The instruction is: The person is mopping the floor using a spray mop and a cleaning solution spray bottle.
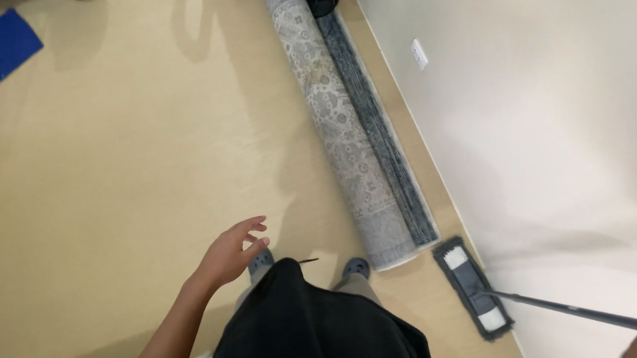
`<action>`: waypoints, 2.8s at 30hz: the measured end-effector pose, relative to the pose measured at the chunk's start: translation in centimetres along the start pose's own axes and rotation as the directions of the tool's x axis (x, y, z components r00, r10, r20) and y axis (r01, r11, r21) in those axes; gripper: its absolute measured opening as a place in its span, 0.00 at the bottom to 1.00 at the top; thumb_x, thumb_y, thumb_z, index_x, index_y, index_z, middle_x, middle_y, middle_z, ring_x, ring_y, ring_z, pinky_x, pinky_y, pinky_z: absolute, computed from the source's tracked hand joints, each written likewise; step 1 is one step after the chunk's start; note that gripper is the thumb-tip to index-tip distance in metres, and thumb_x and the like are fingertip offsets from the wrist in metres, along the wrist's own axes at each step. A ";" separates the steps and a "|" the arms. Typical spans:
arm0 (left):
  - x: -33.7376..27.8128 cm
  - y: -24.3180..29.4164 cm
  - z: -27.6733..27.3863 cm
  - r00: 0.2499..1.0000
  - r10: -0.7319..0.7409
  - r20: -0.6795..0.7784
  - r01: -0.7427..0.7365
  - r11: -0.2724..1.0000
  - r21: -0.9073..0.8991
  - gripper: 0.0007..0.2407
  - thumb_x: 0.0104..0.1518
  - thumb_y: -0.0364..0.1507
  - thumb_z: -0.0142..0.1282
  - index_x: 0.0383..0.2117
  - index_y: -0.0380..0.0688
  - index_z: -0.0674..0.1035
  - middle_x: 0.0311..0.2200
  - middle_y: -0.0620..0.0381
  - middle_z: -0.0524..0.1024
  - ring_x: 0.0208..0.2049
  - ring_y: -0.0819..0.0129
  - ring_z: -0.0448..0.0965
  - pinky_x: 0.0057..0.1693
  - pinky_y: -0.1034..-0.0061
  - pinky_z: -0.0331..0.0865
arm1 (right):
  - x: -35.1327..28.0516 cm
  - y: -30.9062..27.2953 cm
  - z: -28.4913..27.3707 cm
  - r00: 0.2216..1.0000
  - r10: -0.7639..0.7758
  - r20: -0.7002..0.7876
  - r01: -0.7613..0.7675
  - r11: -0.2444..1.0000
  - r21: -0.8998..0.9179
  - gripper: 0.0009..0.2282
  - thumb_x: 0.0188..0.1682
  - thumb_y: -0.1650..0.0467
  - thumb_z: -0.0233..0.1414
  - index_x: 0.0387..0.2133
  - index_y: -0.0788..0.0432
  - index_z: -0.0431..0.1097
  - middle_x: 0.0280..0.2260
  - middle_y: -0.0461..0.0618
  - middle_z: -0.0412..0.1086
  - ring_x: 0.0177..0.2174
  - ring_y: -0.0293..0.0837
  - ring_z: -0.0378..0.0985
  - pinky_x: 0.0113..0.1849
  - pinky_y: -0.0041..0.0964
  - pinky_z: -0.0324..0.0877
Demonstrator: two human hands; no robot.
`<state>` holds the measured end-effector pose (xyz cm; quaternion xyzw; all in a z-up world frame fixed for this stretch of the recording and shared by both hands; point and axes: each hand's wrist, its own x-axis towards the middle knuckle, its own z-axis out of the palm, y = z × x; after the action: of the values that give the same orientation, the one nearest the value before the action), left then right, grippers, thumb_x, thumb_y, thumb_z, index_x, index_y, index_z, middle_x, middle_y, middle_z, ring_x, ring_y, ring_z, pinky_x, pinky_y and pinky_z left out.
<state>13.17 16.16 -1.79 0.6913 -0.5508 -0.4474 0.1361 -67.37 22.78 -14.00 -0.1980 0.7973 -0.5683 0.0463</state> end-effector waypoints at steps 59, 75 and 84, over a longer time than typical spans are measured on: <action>44.4 0.3 -43.9 0.506 0.294 -0.811 -0.282 0.945 0.166 0.06 0.43 0.25 0.67 0.27 0.40 0.82 0.29 0.47 0.82 0.36 0.46 0.80 0.43 0.60 0.72 | -59.5 -73.4 77.2 -0.739 -0.465 0.488 -0.034 0.749 0.662 0.27 0.52 0.62 0.56 0.62 0.61 0.59 0.56 0.57 0.68 0.56 0.51 0.72 0.57 0.44 0.65; 62.0 -4.4 -64.7 0.743 -0.060 -0.667 -0.310 0.852 -0.422 0.14 0.63 0.35 0.59 0.22 0.42 0.74 0.16 0.62 0.68 0.22 0.76 0.66 0.30 0.75 0.63 | -69.7 -75.4 111.2 -0.660 -0.424 0.620 0.167 0.722 0.672 0.34 0.49 0.60 0.58 0.66 0.61 0.54 0.63 0.62 0.57 0.62 0.56 0.61 0.61 0.49 0.58; 70.4 -7.9 -73.0 0.584 -0.272 -0.764 -0.404 0.720 -0.565 0.17 0.65 0.32 0.58 0.19 0.42 0.67 0.18 0.64 0.61 0.23 0.78 0.60 0.31 0.77 0.59 | -67.0 -72.2 139.2 0.163 -0.445 0.881 0.440 0.832 0.339 0.45 0.49 0.56 0.64 0.72 0.65 0.43 0.69 0.66 0.47 0.66 0.61 0.55 0.67 0.53 0.54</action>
<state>73.80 -65.41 0.89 0.6891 -0.2451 -0.2474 0.6355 54.70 -96.05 -6.09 -0.7108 0.5225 -0.3339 0.3320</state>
